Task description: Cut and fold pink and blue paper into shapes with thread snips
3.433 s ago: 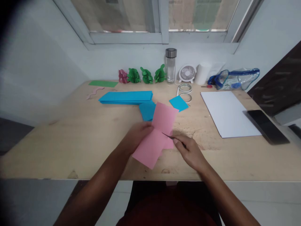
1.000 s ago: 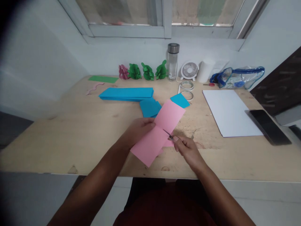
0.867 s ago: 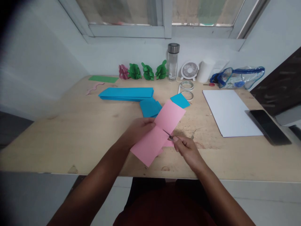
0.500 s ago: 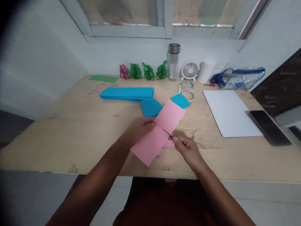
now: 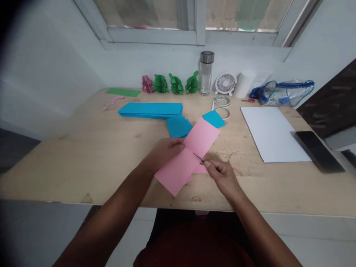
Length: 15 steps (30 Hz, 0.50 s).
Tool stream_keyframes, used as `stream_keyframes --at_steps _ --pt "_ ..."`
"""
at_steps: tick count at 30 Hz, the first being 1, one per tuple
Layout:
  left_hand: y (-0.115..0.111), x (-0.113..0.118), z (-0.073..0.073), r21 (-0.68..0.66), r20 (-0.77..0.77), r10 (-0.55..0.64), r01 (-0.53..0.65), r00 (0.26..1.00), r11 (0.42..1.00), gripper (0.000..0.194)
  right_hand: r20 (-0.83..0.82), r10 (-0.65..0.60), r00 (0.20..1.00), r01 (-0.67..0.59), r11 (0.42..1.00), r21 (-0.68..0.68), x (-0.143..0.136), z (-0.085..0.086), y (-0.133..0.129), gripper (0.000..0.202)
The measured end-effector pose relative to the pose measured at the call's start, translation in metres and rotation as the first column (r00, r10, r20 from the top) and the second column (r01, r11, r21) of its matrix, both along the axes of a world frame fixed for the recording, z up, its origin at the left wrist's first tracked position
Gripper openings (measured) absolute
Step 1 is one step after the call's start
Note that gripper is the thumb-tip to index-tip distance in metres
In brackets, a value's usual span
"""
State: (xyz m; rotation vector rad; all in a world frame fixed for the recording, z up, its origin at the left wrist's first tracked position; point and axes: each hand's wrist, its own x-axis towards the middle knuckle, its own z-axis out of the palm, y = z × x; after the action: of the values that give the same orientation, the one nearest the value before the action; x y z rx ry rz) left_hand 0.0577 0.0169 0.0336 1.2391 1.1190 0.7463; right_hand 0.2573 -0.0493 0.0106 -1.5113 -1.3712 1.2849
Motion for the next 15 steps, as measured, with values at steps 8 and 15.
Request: stream_keyframes --at_steps 8,15 --pt "0.0008 -0.0023 -0.0033 -0.01 0.046 -0.035 0.036 0.998 0.999 0.021 0.026 -0.002 1.0 0.002 1.0 -0.01 0.0002 -0.0004 0.0011 0.04" --pt "0.0023 -0.0043 -0.0072 -0.019 0.061 -0.053 0.054 0.997 0.998 0.022 0.054 -0.036 0.998 0.036 0.999 -0.008 0.0005 -0.0028 0.0006 0.035"
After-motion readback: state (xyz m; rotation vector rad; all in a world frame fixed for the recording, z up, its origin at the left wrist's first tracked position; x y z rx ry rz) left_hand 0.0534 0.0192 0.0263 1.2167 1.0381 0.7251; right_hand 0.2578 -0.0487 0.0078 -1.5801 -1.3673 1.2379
